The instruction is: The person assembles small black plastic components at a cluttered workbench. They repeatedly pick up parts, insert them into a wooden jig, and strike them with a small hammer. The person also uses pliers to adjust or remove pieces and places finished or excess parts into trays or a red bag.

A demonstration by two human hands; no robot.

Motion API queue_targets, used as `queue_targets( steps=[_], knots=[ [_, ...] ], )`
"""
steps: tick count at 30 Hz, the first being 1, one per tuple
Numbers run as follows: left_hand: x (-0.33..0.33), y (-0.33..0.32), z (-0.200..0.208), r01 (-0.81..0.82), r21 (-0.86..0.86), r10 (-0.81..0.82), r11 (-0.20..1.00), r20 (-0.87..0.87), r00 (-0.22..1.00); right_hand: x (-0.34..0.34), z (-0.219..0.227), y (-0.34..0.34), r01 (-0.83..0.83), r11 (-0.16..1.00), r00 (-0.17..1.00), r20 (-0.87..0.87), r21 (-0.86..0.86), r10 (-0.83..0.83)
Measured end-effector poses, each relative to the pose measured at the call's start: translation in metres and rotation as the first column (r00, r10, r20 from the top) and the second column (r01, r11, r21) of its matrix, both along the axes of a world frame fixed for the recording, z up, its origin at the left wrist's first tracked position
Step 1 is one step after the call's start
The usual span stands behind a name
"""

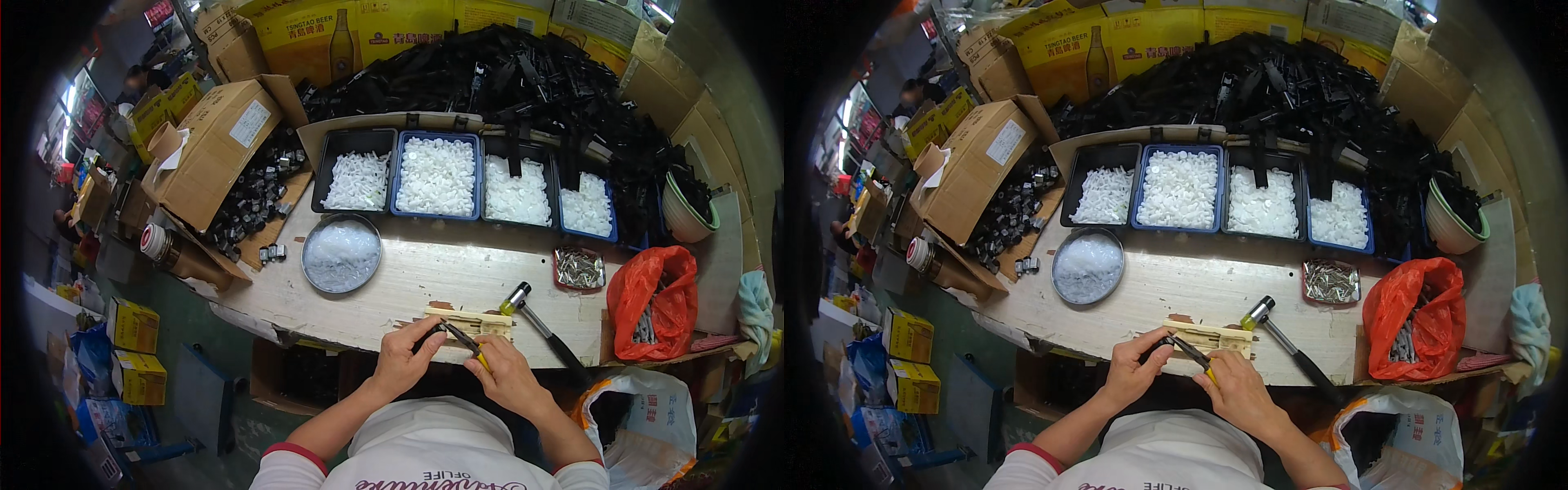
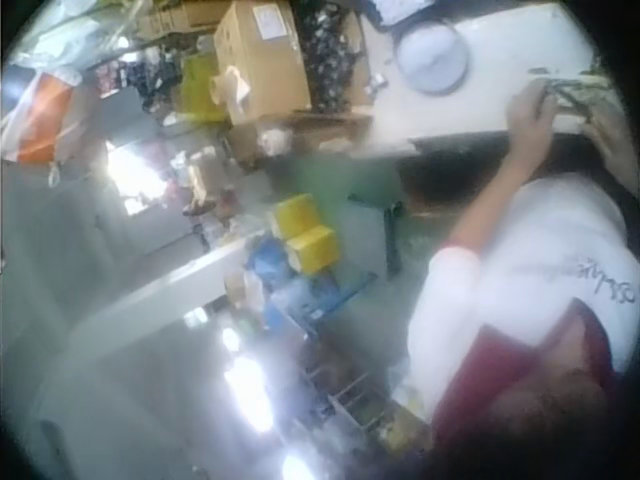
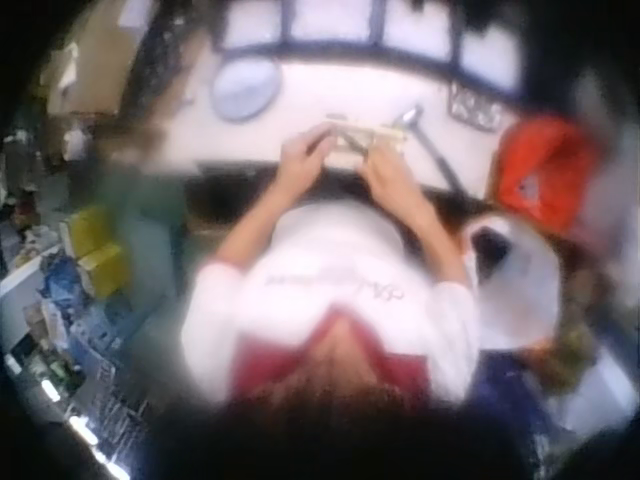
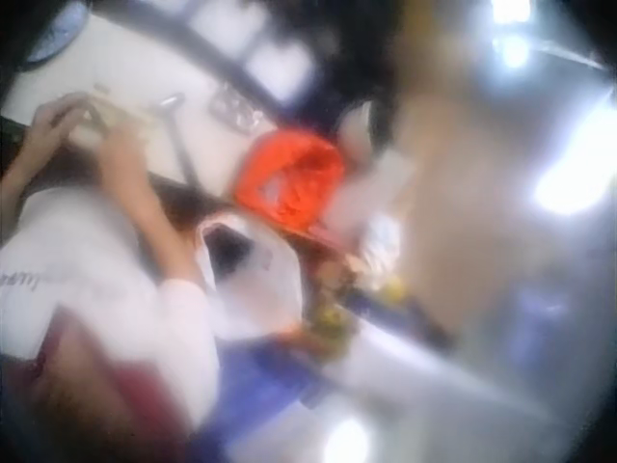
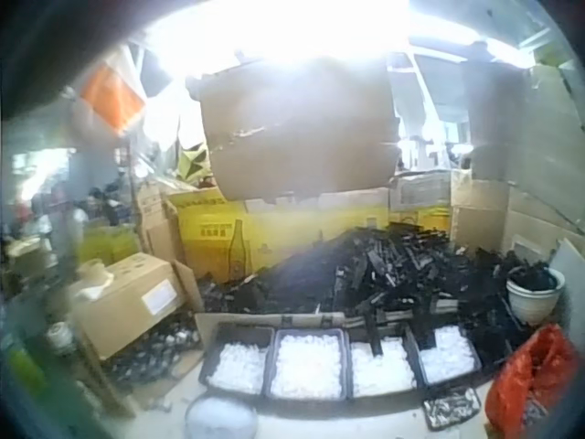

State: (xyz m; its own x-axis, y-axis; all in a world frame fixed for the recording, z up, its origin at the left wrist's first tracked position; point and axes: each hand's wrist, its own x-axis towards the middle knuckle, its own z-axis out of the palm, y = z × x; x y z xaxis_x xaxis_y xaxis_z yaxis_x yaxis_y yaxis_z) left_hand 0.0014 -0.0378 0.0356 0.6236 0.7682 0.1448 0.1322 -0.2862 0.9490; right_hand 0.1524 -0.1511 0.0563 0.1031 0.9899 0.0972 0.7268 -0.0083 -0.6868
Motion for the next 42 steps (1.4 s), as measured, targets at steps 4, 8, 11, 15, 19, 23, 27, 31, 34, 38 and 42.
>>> queue_targets(
  steps=[4, 8, 11, 15, 19, 23, 27, 31, 34, 38, 42],
  knots=[
    [-0.003, -0.001, -0.002, -0.004, 0.037, 0.007, 0.999, -0.089, 0.996, 0.000, 0.003, 0.003, -0.054, 0.995, 0.997, 0.042, -0.082, 0.057],
    [-0.023, 0.022, 0.003, 0.333, -0.881, -0.173, 0.337, 0.289, 0.941, 0.004, 0.006, 0.004, -0.176, 0.977, 0.981, 0.066, -0.118, 0.184],
    [-0.039, 0.023, -0.017, 0.542, -0.839, -0.078, -0.036, 0.543, 0.836, -0.001, 0.014, 0.007, -0.252, 0.959, 0.957, 0.112, -0.127, 0.266],
    [-0.060, 0.019, -0.019, 0.563, -0.826, 0.030, -0.020, 0.562, 0.826, -0.015, 0.015, 0.019, -0.318, 0.940, 0.938, 0.104, -0.120, 0.331],
    [-0.108, 0.025, -0.011, 0.065, -0.755, -0.185, 0.652, -0.075, 0.980, -0.020, 0.006, 0.027, -0.254, 0.960, 0.966, 0.087, 0.117, 0.245],
    [-0.157, 0.033, -0.001, 0.005, 0.703, 0.556, 0.711, -0.567, 0.608, 0.019, -0.003, 0.008, 0.155, 0.968, 0.976, 0.118, 0.197, -0.180],
    [-0.155, 0.094, -0.003, -0.434, 0.496, 0.624, 0.752, -0.325, 0.711, 0.094, -0.039, -0.029, 0.542, 0.811, 0.749, 0.310, 0.221, -0.586],
    [-0.124, 0.163, -0.015, -0.379, 0.663, 0.723, 0.646, -0.372, 0.582, 0.132, -0.055, -0.051, 0.722, 0.664, 0.490, 0.535, 0.192, -0.688],
    [-0.117, 0.200, -0.056, -0.381, 0.748, 0.777, 0.544, -0.278, 0.564, 0.147, -0.075, -0.056, 0.719, 0.653, 0.430, 0.587, 0.237, -0.686],
    [-0.118, 0.204, -0.060, -0.368, 0.702, 0.763, 0.609, -0.394, 0.513, 0.139, -0.043, -0.040, 0.622, 0.643, 0.404, 0.520, 0.447, -0.752],
    [-0.131, 0.188, -0.053, -0.320, 0.666, 0.658, 0.674, -0.343, 0.671, 0.143, -0.021, 0.000, 0.520, 0.718, 0.646, 0.337, 0.463, -0.685]
  ],
)
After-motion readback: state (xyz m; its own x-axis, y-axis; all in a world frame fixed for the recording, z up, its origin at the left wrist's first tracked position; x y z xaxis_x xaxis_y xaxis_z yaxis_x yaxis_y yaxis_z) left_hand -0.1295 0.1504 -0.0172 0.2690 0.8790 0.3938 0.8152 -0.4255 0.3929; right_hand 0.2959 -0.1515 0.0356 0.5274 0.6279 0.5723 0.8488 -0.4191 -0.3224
